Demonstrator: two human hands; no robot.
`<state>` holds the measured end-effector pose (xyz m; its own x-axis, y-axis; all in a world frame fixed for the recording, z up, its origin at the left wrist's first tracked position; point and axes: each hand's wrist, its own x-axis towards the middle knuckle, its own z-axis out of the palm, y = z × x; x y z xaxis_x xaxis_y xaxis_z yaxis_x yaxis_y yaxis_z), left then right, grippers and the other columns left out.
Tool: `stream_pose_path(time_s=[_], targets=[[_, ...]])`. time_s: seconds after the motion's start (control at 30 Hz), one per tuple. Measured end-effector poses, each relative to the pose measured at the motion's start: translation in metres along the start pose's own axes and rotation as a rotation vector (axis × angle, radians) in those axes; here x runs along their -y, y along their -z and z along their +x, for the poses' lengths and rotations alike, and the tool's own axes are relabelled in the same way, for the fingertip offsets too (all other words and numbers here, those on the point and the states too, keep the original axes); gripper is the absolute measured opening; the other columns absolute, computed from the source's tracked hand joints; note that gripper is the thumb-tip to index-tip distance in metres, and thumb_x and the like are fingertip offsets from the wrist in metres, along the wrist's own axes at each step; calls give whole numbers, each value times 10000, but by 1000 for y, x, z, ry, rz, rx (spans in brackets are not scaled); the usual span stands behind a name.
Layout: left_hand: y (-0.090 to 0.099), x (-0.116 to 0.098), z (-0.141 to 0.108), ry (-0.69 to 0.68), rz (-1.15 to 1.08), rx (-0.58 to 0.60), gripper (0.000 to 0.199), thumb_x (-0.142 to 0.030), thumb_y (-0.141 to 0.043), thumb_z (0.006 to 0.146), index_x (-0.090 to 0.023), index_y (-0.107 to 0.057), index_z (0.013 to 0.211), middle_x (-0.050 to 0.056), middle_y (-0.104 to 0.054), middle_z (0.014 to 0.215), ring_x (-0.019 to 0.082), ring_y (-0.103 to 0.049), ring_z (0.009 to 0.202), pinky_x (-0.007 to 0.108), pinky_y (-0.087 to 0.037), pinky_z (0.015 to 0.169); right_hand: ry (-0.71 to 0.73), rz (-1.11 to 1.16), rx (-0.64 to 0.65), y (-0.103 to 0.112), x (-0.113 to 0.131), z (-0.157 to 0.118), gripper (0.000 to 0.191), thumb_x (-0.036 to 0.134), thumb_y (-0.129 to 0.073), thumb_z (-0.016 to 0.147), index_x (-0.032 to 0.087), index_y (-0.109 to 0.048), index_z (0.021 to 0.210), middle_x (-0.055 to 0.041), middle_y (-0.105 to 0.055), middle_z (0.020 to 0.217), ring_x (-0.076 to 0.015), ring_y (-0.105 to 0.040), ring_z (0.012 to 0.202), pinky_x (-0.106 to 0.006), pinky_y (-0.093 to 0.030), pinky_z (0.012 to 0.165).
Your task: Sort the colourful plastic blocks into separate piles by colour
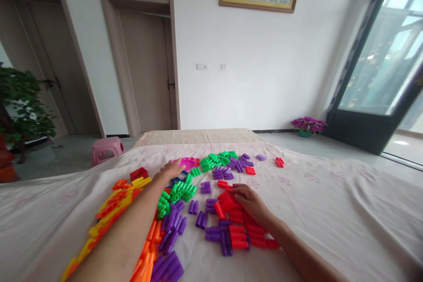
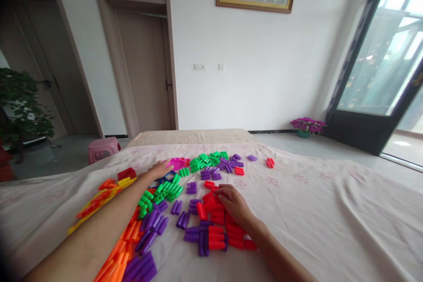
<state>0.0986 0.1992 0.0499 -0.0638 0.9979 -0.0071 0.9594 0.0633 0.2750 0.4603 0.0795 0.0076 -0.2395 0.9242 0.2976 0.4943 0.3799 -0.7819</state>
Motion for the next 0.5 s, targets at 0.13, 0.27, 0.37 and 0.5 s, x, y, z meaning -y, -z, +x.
stream_pose_path(time_s=[0.13,0.27,0.37,0.5], targets=[[-9,-2,10,122,-49,17,452,-397,-659,958,-188,-624,1357,125,-636,1369,262,-651,1173,492,-571,970,-2,6,-17,-1,-2,0,401,466,-552,885,207,-821,1030,-135,-687,1320,-306,-631,1245,-447,-432,1131],[-10,4,10,211,-95,0,430,-386,-679,947,-202,-638,1333,112,-650,1339,257,-658,1164,459,-578,949,7,11,-14,-1,1,0,377,427,-563,865,209,-820,1035,-135,-698,1285,-303,-636,1233,-443,-442,1115],[-7,10,8,226,-143,-30,431,-377,-686,943,-199,-637,1332,109,-655,1325,254,-665,1149,448,-585,931,1,9,-13,0,4,0,362,395,-560,858,214,-821,1033,-135,-700,1275,-298,-635,1233,-440,-442,1114],[-2,11,8,196,-210,-115,443,-378,-689,940,-194,-633,1340,108,-653,1329,261,-664,1153,453,-586,931,3,5,-17,-1,4,1,347,366,-559,845,212,-821,1011,-138,-707,1262,-298,-639,1229,-441,-445,1108]])
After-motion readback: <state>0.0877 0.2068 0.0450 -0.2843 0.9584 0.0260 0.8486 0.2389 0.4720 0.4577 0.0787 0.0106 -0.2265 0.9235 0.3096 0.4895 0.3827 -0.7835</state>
